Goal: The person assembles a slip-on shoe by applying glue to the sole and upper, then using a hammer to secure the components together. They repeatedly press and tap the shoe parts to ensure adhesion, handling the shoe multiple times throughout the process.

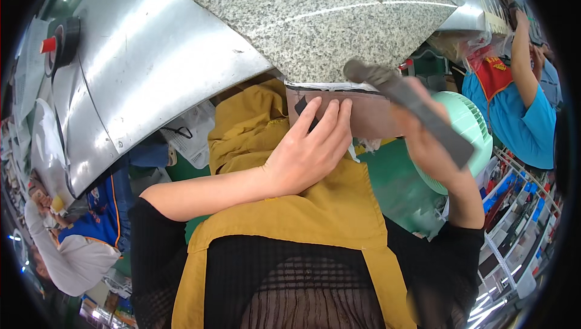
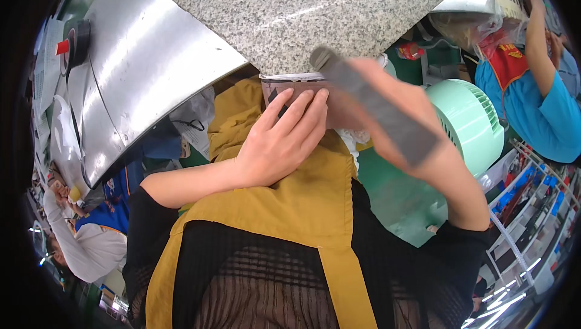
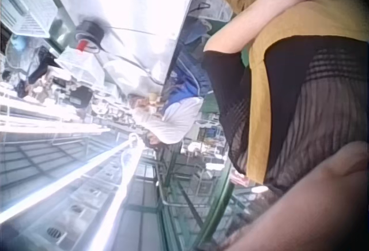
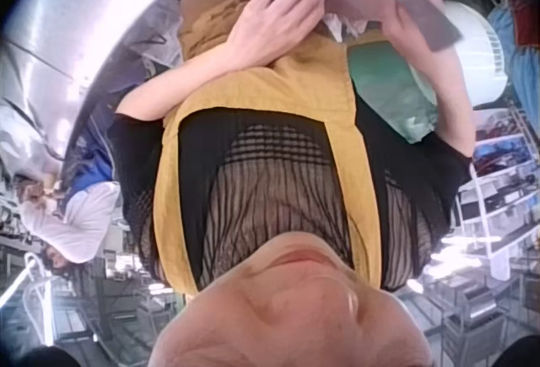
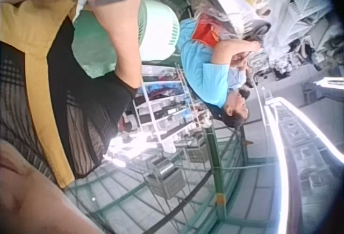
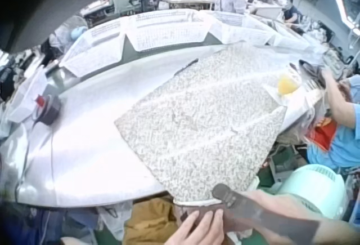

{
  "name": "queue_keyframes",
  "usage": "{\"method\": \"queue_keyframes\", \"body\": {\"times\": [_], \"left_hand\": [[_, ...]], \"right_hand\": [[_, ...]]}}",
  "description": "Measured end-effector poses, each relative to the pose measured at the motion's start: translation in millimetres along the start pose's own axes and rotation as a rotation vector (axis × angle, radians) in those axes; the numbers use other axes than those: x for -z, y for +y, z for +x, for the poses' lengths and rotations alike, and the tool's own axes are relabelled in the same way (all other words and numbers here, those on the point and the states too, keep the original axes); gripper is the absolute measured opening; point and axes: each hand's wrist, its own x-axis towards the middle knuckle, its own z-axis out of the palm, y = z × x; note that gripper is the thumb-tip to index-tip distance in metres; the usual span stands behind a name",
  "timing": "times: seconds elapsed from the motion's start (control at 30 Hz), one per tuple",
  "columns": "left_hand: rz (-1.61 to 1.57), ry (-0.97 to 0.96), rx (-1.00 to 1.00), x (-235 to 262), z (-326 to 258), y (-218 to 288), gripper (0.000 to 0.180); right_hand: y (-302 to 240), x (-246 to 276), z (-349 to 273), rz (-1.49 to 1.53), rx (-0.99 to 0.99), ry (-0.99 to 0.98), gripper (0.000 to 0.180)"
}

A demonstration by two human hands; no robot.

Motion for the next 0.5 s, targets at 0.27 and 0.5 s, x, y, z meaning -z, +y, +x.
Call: {"method": "queue_keyframes", "body": {"times": [0.27, 0.5], "left_hand": [[0.006, 0.005, 0.012, -2, -3, 1, 0.031], [-0.015, 0.032, 0.022, -2, 0, 2, 0.035]], "right_hand": [[1, -5, 1, 0.030, 0.014, 0.005, 0.034], [17, -2, -13, -0.131, 0.029, 0.146, 0.025]]}}
